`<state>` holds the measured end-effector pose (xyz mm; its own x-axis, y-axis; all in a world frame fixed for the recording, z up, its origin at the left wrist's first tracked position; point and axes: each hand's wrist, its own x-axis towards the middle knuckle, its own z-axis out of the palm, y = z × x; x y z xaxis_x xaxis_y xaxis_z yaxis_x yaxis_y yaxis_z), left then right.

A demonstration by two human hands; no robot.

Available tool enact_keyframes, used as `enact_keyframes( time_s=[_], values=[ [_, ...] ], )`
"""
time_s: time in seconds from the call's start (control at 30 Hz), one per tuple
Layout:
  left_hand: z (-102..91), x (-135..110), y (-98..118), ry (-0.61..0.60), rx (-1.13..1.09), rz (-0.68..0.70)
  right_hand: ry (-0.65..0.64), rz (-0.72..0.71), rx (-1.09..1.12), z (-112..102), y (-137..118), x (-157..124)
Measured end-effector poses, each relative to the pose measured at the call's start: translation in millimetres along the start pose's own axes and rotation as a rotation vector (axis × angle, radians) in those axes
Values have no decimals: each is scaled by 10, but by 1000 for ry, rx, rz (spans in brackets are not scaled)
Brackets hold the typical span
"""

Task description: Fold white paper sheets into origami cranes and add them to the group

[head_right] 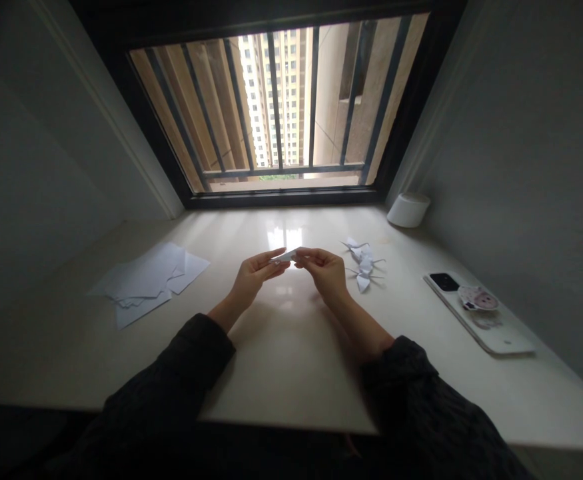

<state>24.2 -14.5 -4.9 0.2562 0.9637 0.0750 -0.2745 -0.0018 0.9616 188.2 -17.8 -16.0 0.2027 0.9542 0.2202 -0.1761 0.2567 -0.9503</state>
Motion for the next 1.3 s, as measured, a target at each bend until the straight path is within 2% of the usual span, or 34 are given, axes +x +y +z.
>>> enact_keyframes(
  time_s=[0.13,0.3,0.6,0.8,0.9,0.97,1.13,1.3],
  values=[
    [-43,26,-2,-44,-29,-47,-1,-14,-20,-15,4,9],
    [-129,57,50,-186,-74,-109,14,-32,-58,-36,5,34],
    [-237,90,133,-303,28,-133,-4,-103,-71,-60,67,81],
    [-225,83,118,-277,32,-145,-10,-103,-84,-73,63,92],
    [-212,86,122,-275,138,-118,-8,-115,-111,-65,59,88],
    [-202,89,110,-232,230,-124,-24,-139,-154,-55,51,78],
    [-188,95,36,-31,393,-96,-53,-206,-279,-21,17,36],
    [-163,86,31,-29,492,-50,-37,-201,-344,13,-24,-3]
  ],
)
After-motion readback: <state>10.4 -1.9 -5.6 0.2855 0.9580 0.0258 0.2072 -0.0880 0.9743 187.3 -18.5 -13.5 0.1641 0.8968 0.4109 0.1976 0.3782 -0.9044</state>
